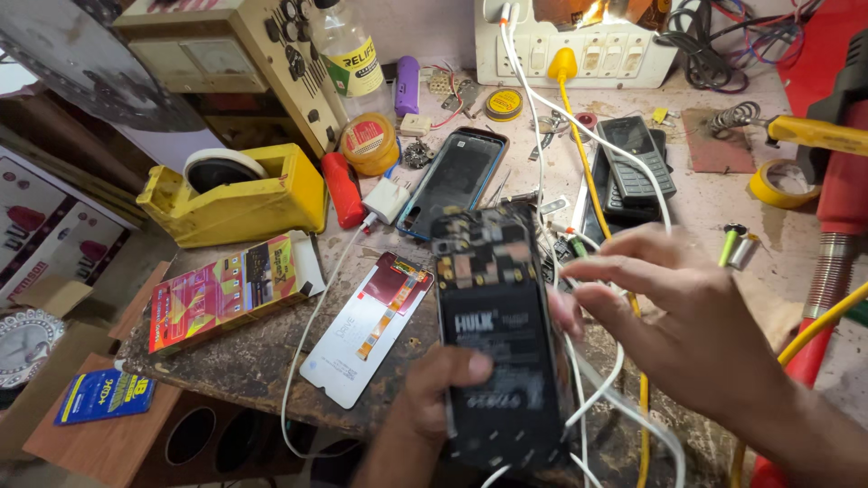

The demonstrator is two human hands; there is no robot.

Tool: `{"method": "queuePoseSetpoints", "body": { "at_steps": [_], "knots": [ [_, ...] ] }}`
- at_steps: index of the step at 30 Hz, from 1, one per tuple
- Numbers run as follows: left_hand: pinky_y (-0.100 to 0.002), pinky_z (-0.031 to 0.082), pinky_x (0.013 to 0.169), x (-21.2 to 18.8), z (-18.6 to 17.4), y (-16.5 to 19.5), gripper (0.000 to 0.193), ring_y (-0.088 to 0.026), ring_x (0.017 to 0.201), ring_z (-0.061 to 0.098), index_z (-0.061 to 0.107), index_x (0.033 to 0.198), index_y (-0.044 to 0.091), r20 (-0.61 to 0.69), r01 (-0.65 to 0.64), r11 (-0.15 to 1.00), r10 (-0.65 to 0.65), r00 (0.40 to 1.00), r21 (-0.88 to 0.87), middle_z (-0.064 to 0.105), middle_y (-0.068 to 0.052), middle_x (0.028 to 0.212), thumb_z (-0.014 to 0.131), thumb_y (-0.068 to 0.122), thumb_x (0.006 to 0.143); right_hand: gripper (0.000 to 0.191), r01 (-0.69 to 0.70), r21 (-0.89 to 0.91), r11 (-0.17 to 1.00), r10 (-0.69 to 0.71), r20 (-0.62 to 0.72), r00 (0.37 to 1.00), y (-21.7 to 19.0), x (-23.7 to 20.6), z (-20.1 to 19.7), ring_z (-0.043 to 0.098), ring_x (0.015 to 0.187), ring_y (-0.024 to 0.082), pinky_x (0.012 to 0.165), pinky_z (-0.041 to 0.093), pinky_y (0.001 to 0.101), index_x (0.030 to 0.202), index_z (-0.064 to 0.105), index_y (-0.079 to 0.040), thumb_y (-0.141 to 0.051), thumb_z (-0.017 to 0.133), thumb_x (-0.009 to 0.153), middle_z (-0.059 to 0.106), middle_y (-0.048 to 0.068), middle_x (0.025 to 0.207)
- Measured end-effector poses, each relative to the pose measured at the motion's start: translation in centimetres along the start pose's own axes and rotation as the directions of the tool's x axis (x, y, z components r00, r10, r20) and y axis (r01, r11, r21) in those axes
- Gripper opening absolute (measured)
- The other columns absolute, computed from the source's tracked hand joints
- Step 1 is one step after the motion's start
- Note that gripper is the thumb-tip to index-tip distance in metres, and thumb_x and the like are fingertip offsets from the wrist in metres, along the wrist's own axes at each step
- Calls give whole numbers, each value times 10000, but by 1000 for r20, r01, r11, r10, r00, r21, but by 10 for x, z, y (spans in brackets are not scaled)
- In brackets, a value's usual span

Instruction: The person works on a disassembled smartphone at a cluttered repair bench, handling the internal board and chassis, then uses a metal tool to work along the phone's edge and reassembles the device. They plug a charging cable into the phone and hold it while the screen powers on, showing a boot display.

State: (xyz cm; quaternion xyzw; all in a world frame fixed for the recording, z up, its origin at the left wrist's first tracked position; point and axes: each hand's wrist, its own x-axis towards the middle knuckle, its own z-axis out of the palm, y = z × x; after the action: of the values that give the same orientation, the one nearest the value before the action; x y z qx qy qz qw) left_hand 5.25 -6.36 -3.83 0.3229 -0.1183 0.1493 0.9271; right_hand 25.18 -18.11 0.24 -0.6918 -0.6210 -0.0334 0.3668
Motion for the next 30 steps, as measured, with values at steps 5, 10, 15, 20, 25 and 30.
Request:
{"method": "queuePoseSetpoints", "body": {
  "at_steps": [5, 10, 15, 20, 25, 30],
  "knots": [
    [-432, 525, 1078, 19, -1, 3, 745, -299, 1278, 591, 396, 1518, -29, -183, -58, 977, 97, 978, 204, 490, -219, 1474, 585, 272, 863, 402, -656, 754, 15, -21, 657, 754, 21, 0, 18, 632, 710, 85, 587, 519, 236, 1462, 564, -94, -196, 603, 1075, 719, 23, 904],
    [-504, 507, 1028, 28, -4, 3, 699, -342, 1197, 630, 419, 1478, -70, -244, -241, 952, 284, 927, 189, 566, -218, 1394, 554, 232, 862, 300, -669, 664, 334, 372, 559, 741, 44, 2, 27, 531, 641, 109, 538, 449, 286, 1250, 649, -1, -154, 604, 996, 667, 36, 860],
    [-536, 495, 1069, 40, -12, 0, 517, -391, 1124, 664, 490, 1297, -4, -496, -425, 905, 383, 779, 31, 668, -212, 1222, 516, 233, 839, 127, -231, 405, 885, 171, 179, 969, 31, 0, 19, 642, 750, 103, 669, 537, 298, 1021, 676, -41, -97, 565, 992, 667, 45, 863],
    [-537, 509, 1061, 37, -19, -6, 410, -399, 1094, 654, 534, 1207, -9, -514, -507, 850, 376, 771, -139, 651, -201, 1078, 499, 252, 892, 230, 70, 68, 995, -73, 46, 996, -7, -6, 18, 614, 676, 183, 618, 487, 344, 854, 751, -76, -299, 800, 822, 636, 62, 699],
    [-503, 558, 1009, 39, -22, -8, 381, -408, 1081, 661, 550, 1121, -24, -577, -513, 845, 347, 740, -150, 643, -191, 1027, 495, 273, 890, 191, 147, 55, 988, -141, -101, 985, -20, -4, 11, 586, 644, 199, 612, 474, 348, 780, 771, -76, -239, 868, 760, 637, 27, 651],
    [-519, 567, 979, 41, -20, -9, 362, -415, 1061, 672, 558, 1096, -4, -642, -499, 860, 321, 696, -111, 645, -180, 997, 475, 270, 874, 183, 251, 19, 968, -238, -262, 935, -26, -8, 9, 655, 711, 186, 666, 513, 330, 839, 743, -67, -182, 865, 766, 704, 31, 794]
  ]
}}
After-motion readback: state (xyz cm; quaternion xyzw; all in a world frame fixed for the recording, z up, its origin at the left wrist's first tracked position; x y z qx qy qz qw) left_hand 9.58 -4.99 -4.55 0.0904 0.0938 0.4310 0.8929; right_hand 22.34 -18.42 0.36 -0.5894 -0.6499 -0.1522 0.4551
